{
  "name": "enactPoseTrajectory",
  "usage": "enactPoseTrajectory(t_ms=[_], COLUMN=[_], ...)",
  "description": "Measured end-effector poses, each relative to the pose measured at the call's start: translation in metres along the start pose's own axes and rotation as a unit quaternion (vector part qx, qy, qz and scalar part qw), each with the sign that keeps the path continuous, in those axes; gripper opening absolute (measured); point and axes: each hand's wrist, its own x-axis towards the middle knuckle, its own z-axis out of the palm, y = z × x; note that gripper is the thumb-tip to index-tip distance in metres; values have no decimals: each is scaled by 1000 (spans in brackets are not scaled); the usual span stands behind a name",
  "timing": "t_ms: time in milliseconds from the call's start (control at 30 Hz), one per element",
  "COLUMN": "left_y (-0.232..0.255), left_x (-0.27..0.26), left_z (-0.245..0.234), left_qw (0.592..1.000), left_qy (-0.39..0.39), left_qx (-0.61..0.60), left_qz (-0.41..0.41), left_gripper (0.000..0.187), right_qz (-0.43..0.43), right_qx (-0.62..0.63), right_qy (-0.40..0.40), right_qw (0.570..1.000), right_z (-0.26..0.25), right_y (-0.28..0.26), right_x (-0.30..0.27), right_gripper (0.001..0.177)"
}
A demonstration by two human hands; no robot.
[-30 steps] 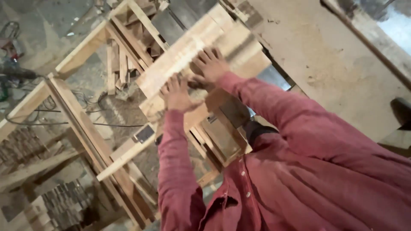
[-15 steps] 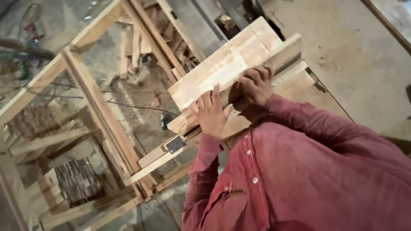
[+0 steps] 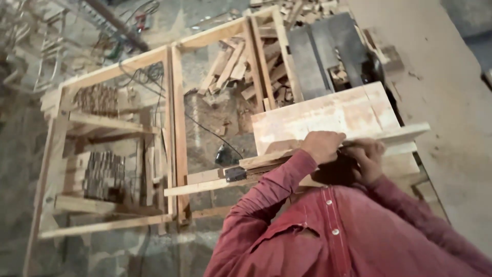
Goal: Measuring and arranging wooden planks on a workbench in a workshop.
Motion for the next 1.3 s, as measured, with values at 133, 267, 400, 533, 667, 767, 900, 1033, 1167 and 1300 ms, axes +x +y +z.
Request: enactPoseTrajectory(t_ms=[133, 267, 400, 533, 667, 767, 900, 1033, 1167, 1300], left_y=[0, 27, 38, 37, 46, 39, 40, 46, 29, -41], left_x=[9, 5, -17, -30, -31, -33, -58, -76, -61, -32], left_z=[-47, -173, -211, -169, -149, -150, -86, -11, -31, -37], left_qw=[995, 983, 962, 860, 727, 713, 723, 735, 713, 826], left_qy=[89, -74, 121, 316, 379, 396, 314, 229, 269, 356], left_qx=[-42, -103, -200, -399, -569, -575, -610, -628, -592, -366], left_qz=[33, -129, -144, -12, -64, -69, -87, -110, -262, -240], left_gripper=[38, 51, 63, 62, 55, 64, 70, 68, 72, 55], right_qz=[25, 70, 108, 77, 181, 168, 229, 257, 329, 302], right_qx=[-2, 38, 212, 267, 274, 300, 354, 395, 464, 527], right_qy=[37, 54, -15, -81, -164, -131, -109, -77, -95, -106], right_qw=[999, 995, 971, 957, 930, 930, 900, 878, 817, 787], right_z=[-14, -35, -40, -43, -19, -12, -15, 7, 29, 43], right_y=[7, -8, -13, -20, 19, 16, 2, -11, -5, 4], right_x=[-23, -10, 18, 57, 27, 23, 40, 60, 77, 80], right_gripper=[30, 34, 65, 77, 59, 33, 19, 16, 22, 43])
